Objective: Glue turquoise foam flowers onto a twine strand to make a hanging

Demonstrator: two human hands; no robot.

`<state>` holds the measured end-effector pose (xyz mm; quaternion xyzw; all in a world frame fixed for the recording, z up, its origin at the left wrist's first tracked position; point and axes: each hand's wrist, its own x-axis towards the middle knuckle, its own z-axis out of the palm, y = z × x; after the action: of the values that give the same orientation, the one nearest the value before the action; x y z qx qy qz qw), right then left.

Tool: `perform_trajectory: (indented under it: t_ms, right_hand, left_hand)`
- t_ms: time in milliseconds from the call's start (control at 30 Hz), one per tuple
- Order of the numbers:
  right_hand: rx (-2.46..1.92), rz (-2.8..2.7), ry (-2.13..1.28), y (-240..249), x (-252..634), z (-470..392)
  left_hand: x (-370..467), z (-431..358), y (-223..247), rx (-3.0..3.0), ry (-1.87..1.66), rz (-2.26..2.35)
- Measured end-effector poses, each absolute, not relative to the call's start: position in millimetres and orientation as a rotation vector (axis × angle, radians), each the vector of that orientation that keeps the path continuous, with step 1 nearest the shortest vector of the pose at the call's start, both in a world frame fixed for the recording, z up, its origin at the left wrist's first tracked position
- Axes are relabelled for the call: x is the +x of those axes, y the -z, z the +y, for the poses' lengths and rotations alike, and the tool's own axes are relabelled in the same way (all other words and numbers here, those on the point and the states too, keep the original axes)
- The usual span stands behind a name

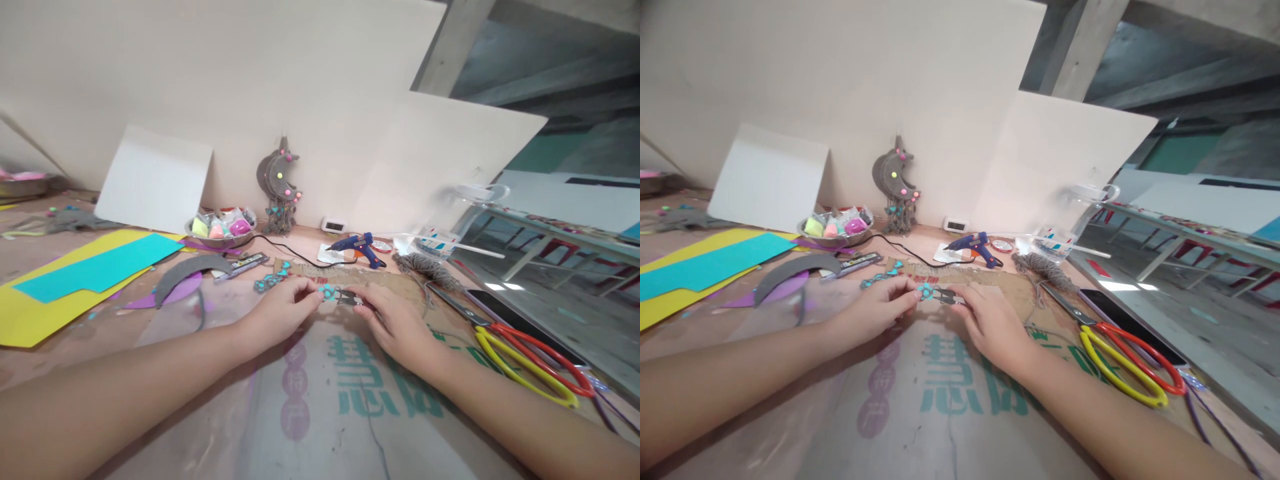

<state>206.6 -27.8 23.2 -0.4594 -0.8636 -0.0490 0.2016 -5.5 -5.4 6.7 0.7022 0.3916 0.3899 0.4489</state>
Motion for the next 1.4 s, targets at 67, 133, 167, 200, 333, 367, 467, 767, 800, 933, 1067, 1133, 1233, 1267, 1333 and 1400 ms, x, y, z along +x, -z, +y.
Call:
perform_trajectory:
  t_ms: [67, 133, 167, 200, 333, 367, 467, 767, 800, 933, 1067, 1133, 1233, 1267, 1333, 1400]
  right_hand:
    - [-1.268, -2.419, 0.136, -23.9, 206.7, -27.9]
    - [-1.252, -2.429, 0.134, -24.5, 206.9, -28.4]
    - [-1.247, -2.435, 0.133, -24.7, 207.0, -28.7]
    - [-1.246, -2.441, 0.131, -24.8, 207.1, -28.9]
    - [-1.262, -2.439, 0.123, -23.4, 207.6, -28.4]
    - [-1.266, -2.439, 0.116, -22.9, 207.8, -28.0]
    - [-1.259, -2.456, 0.084, -21.7, 208.2, -27.4]
    - [-1.262, -2.447, 0.115, -21.2, 208.6, -26.2]
    - [-1.263, -2.451, 0.109, -21.1, 208.8, -26.0]
    - [-1.236, -2.485, 0.113, -21.6, 208.9, -26.5]
    - [-1.216, -2.489, 0.163, -23.7, 207.0, -27.5]
    - [-1.207, -2.488, 0.179, -24.4, 206.2, -27.5]
    - [-1.198, -2.490, 0.191, -24.1, 206.3, -26.8]
    - [-1.194, -2.492, 0.195, -23.6, 206.6, -26.6]
    - [-1.185, -2.495, 0.199, -22.4, 207.2, -26.2]
    - [-1.184, -2.495, 0.200, -21.5, 207.5, -26.2]
  left_hand:
    - [-5.9, -4.7, -7.2, 1.769, -0.950, 0.971]
    - [-6.4, -4.3, -7.9, 1.801, -0.933, 0.972]
    - [-6.7, -4.3, -8.2, 1.816, -0.924, 0.972]
    - [-7.0, -4.3, -8.4, 1.829, -0.917, 0.971]
    - [-7.6, -4.6, -8.2, 1.869, -0.907, 0.970]
    - [-7.8, -4.5, -7.9, 1.873, -0.908, 0.972]
    - [-8.0, -4.0, -7.3, 1.880, -0.909, 0.979]
    - [-8.5, -5.3, -8.1, 1.881, -0.888, 0.991]
    - [-8.5, -5.2, -8.1, 1.884, -0.886, 0.990]
    - [-8.2, -4.8, -8.8, 1.899, -0.875, 0.994]
    - [-8.3, -5.8, -11.2, 1.913, -0.852, 0.996]
    - [-8.4, -6.7, -12.3, 1.917, -0.850, 1.004]
    - [-8.6, -7.2, -12.8, 1.921, -0.841, 1.000]
    - [-8.6, -7.2, -12.6, 1.920, -0.838, 0.995]
    - [-8.7, -6.8, -12.2, 1.917, -0.837, 0.984]
    - [-9.0, -6.3, -12.0, 1.918, -0.830, 0.978]
